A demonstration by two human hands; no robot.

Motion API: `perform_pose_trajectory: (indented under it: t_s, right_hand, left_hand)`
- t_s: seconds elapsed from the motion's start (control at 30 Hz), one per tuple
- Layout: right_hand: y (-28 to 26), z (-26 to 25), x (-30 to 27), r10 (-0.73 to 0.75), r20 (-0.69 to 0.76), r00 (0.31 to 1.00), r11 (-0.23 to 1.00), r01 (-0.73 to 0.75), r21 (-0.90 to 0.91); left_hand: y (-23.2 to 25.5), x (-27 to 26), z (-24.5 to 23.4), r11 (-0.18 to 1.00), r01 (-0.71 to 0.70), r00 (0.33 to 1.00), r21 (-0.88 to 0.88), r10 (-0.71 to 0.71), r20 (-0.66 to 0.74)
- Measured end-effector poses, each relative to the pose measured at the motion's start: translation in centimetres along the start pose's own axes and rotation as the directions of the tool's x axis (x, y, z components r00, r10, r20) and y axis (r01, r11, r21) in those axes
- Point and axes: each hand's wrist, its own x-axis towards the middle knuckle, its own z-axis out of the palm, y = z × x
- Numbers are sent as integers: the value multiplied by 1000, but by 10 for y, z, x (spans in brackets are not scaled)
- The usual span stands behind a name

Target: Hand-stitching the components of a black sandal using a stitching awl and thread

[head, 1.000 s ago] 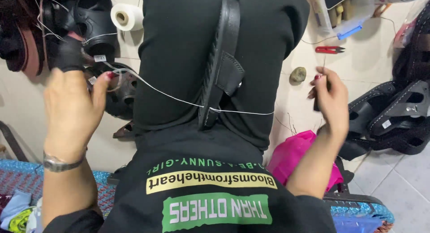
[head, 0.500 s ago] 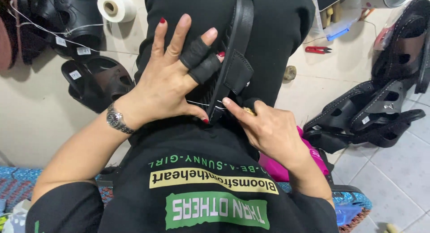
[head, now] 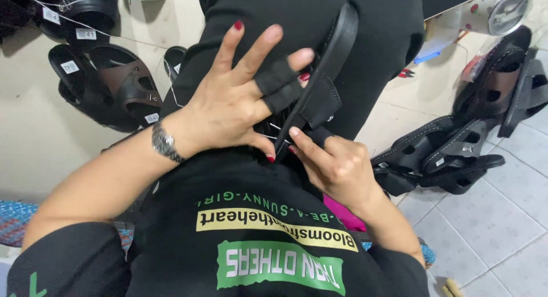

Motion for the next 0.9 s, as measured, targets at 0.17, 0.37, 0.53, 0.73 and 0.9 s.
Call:
perform_pose_trajectory:
  t_s: [0.17,0.37,0.53,0.73,0.9]
  right_hand:
    - [-16,1,-7,157,-10,988,986,-157,-55]
    - [5,25,-20,75,-54,996,994,-79,-78]
    - [10,35,-26,3,-145,989,965,-41,-260]
    - [-27,-18,-31,-7,-67,998,869,-27,-493]
    - [-22,-62,-53,300,165,940,950,-310,39]
  left_hand:
    - [31,-26,-30,874,176,977,-452,-212,-30]
    - [53,-45,-27,-433,384,818,-815,-249,518]
    - [71,-37,1,-231,566,586,-791,-562,584]
    - [90,-37,17,760,414,860,-500,-507,-58]
    - [87,-37,10,420,505,727,-754,-678,108]
